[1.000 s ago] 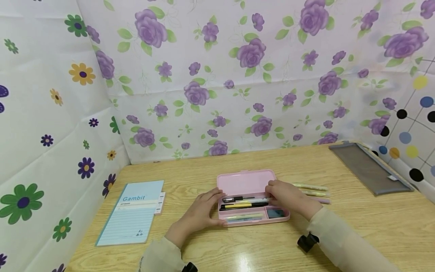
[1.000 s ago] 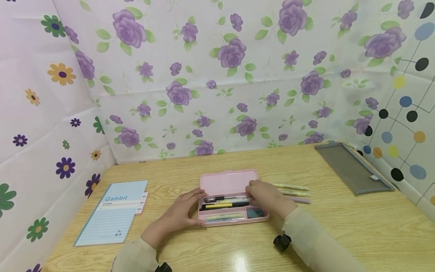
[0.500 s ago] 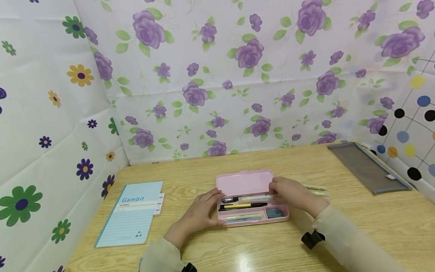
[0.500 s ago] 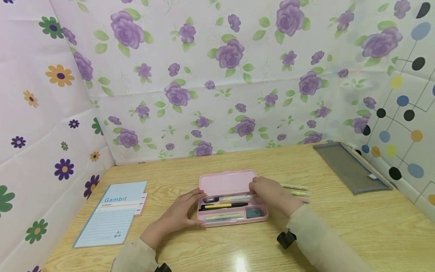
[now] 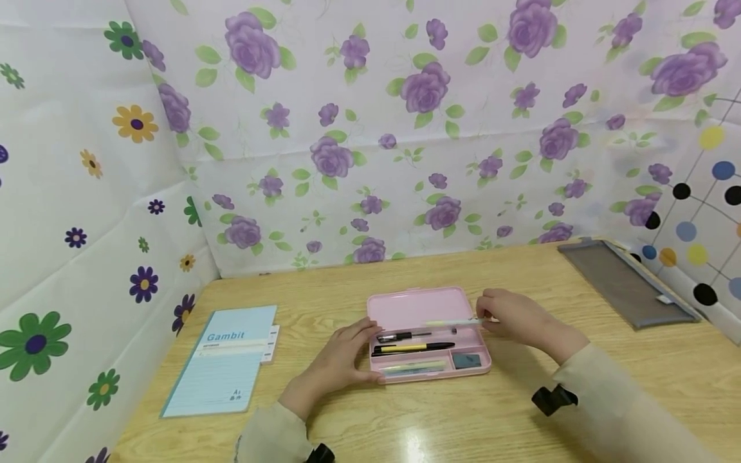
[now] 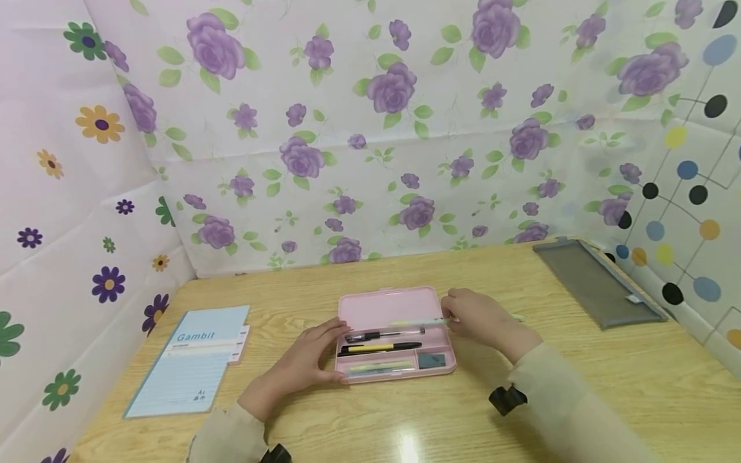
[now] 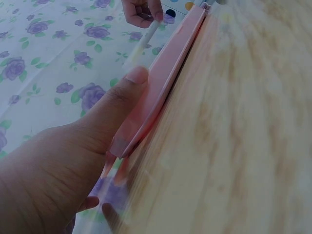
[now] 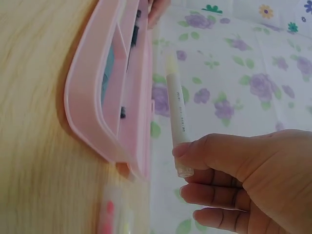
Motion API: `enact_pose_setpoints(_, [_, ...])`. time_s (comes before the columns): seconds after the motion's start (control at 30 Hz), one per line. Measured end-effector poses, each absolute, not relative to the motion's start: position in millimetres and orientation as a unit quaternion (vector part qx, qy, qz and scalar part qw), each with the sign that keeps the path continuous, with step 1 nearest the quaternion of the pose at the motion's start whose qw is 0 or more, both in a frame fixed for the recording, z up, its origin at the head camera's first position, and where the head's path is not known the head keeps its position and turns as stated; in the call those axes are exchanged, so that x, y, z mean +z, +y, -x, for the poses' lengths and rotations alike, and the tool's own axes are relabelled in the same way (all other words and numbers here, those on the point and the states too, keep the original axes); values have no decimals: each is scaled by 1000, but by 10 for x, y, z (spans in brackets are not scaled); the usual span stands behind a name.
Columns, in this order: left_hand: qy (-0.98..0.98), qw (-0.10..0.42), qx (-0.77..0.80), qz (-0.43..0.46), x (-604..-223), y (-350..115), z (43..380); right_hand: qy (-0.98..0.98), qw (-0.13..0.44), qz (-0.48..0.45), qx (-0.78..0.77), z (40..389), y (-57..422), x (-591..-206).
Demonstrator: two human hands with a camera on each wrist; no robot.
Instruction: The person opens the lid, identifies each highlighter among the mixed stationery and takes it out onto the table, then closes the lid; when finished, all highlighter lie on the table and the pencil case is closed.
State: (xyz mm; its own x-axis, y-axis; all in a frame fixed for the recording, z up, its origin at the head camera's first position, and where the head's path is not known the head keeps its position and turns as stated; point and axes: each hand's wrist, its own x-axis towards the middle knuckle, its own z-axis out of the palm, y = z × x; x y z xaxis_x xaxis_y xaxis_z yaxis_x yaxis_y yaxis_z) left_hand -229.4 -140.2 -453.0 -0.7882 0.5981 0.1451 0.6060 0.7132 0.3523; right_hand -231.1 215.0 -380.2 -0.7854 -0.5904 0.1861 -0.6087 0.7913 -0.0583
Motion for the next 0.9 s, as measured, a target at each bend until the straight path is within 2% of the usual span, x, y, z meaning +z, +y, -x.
enact_pose_setpoints(0.53, [-923,14,-200,327,-4511,-1407,2298,-951,85,-287,72,2235,2467,-3735])
enact_pose_setpoints(0.9, [-923,8,-200,328,-4516,-1401,2300,-959,72,-263,74,2149,2723,-3822])
